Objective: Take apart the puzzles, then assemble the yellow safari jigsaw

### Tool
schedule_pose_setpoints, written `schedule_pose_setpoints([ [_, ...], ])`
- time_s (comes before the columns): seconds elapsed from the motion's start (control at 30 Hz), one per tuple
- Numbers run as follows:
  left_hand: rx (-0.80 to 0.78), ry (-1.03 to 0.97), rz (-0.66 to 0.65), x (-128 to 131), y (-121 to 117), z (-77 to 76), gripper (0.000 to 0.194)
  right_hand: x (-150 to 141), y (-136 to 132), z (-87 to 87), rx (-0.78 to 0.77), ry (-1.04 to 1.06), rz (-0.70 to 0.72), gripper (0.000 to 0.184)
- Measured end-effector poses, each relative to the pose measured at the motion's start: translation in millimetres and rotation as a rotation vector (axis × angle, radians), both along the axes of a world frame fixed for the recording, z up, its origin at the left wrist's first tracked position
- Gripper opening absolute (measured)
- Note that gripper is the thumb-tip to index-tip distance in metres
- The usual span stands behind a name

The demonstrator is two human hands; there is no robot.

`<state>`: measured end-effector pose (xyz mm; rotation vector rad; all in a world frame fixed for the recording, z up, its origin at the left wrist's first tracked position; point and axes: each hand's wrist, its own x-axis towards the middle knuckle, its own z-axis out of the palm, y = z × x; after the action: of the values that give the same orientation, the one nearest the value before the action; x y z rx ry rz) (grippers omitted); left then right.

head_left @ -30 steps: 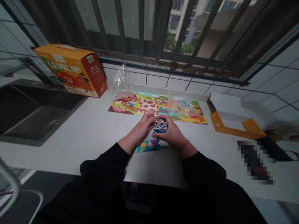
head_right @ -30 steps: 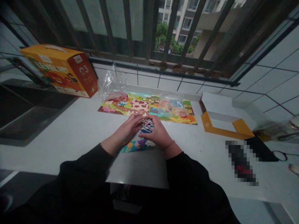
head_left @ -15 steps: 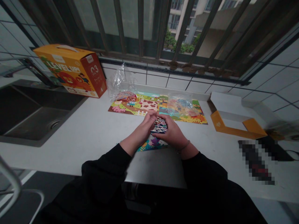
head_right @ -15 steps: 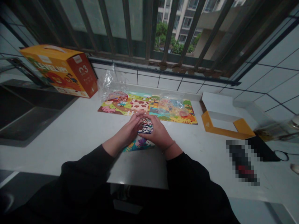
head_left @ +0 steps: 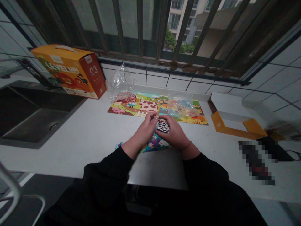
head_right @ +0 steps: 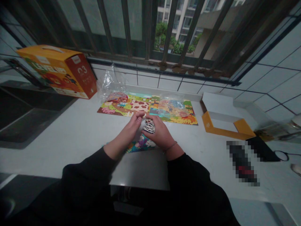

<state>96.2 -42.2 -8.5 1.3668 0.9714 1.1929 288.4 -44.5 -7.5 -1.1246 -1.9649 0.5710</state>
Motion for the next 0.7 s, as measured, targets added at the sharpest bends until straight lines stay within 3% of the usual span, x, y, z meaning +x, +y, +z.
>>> schedule_pose_setpoints([
  [0.17,0.160,0.455,0.049,-19,-7,14.7,0.033,11,5,-6.1,-0.054,-0.017,-0.051,0.069],
  [0.3,0.236,0.832,0.046,-42,-36,27.5,0.031,12,7,-9.2,-0.095,0.001,-0.071,0.070],
  [0.5,0.063,1.269,0.323,-114,-103,20.9,0.042,12,8,-10.1,-0.148,0.100,-0.147,0.071],
  [0.6,-0.059,1.394,0.312,-133,-121,16.9,0.042,10,9,-11.1,-0.194,0.121,-0.128,0.071],
  [0.7,-0.085,1.397,0.252,-133,-124,19.4,0.042,10,8,-10.9,-0.231,0.142,-0.143,0.071],
])
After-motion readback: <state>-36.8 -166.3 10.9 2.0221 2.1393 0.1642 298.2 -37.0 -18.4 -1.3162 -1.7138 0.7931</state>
